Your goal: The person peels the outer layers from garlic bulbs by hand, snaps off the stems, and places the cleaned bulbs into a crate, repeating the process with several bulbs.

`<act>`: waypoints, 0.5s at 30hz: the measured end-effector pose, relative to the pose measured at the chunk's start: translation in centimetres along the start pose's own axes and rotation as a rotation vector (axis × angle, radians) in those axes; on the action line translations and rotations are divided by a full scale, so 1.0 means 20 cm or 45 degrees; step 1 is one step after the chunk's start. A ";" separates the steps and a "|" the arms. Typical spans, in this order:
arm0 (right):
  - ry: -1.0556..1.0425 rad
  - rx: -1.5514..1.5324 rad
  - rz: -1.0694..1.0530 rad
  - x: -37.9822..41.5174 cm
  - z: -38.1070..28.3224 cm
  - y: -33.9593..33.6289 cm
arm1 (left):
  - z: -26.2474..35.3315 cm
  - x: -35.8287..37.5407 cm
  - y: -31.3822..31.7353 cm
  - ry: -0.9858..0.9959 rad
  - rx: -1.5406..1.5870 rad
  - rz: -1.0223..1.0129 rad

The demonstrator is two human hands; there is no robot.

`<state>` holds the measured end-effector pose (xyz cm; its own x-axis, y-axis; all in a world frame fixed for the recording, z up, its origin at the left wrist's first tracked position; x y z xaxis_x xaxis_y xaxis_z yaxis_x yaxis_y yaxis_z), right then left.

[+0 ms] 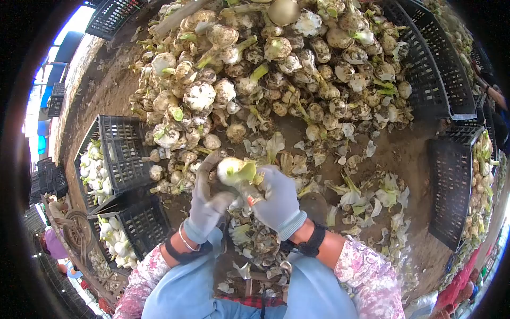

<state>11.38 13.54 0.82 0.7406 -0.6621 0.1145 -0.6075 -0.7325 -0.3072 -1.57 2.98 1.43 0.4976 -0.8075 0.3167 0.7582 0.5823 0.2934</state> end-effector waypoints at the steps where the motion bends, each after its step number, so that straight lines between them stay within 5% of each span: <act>1: 0.019 0.025 -0.035 0.02 -0.01 0.00 | -0.01 -0.01 -0.01 0.056 -0.097 -0.006; 4: 0.061 -0.140 -0.062 0.05 -0.01 0.02 | -0.11 -0.05 -0.14 0.166 -0.457 -0.005; 7: 0.215 -0.439 -0.271 0.07 0.04 0.01 | -0.01 -0.05 -0.09 -0.218 -0.299 -0.059; 10: 0.587 -1.093 -0.470 0.14 0.09 0.05 | -0.04 -0.03 -0.14 -0.422 0.194 -0.187; 15: 0.661 -2.043 -0.234 0.10 0.04 0.05 | 0.02 -0.01 -0.10 -0.397 0.868 -0.369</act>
<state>12.49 11.57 -0.04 0.8619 -0.2959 0.4118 -0.4298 0.0046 0.9029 -3.37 2.08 1.17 0.1034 -0.9306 0.3512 0.3653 0.3640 0.8568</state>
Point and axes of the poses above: each hand's wrist, its own x-axis away from the middle knuckle, its own y-axis out of the palm, z = x × y, the point moved 3 cm from there along -x, towards the middle knuckle, and after that the axes turned 7 degrees about x, right-handed, at the moved point
